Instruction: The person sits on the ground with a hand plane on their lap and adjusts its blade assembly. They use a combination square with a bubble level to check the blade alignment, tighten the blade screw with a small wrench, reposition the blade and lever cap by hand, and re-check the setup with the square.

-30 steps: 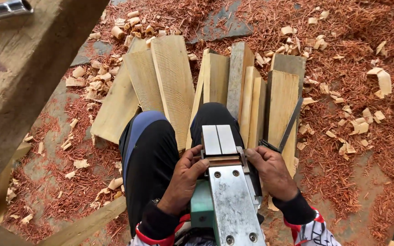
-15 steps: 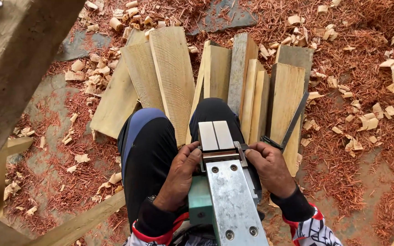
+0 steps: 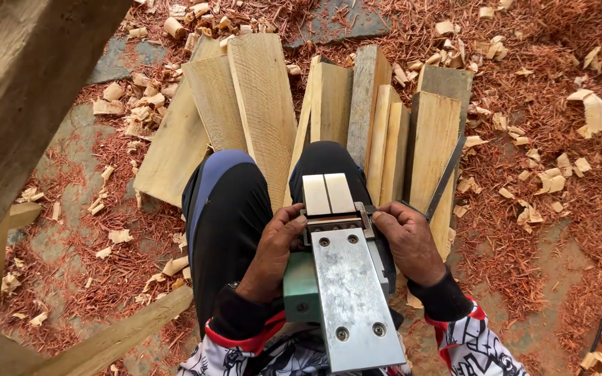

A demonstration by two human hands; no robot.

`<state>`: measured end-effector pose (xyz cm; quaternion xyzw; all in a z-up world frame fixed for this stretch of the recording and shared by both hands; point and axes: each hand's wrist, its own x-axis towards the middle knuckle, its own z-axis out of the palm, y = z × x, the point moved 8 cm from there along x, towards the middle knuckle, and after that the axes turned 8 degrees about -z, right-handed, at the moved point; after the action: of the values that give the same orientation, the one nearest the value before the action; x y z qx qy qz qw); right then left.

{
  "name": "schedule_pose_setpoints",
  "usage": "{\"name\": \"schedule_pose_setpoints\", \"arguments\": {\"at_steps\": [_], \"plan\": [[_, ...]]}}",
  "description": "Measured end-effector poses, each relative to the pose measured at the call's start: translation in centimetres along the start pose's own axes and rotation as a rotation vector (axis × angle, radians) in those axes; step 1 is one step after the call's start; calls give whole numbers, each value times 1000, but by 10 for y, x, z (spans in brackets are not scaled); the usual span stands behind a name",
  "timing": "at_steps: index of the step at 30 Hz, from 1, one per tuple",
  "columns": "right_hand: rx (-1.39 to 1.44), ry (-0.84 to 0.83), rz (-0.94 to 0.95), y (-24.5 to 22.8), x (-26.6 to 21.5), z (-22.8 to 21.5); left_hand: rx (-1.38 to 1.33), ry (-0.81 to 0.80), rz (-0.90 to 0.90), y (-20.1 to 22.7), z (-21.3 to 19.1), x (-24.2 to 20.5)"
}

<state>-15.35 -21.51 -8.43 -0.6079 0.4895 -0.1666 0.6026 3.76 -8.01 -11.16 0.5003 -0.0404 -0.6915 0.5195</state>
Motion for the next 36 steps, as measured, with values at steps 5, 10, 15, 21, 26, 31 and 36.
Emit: {"name": "schedule_pose_setpoints", "arguments": {"at_steps": [5,10,15,21,26,31,36], "plan": [[-22,67,101,5,5,-19,-185,-41,-63,9,11,-9],[-874,152,62,188,79,-97,-58,-26,113,23,13,-17],[-1120,169,-142,209,91,-87,302,4,242,42,21,-47],[-1057,119,-18,208,67,-97,174,-89,131,36,20,-36],[-1168,45,49,188,52,-96,75,-57,184,38,6,-31],[-932,214,-56,146,52,-115,63,-95,207,46,-7,-21],[-193,421,-138,54,33,-137,107,-92,260,54,-15,-16]]}}
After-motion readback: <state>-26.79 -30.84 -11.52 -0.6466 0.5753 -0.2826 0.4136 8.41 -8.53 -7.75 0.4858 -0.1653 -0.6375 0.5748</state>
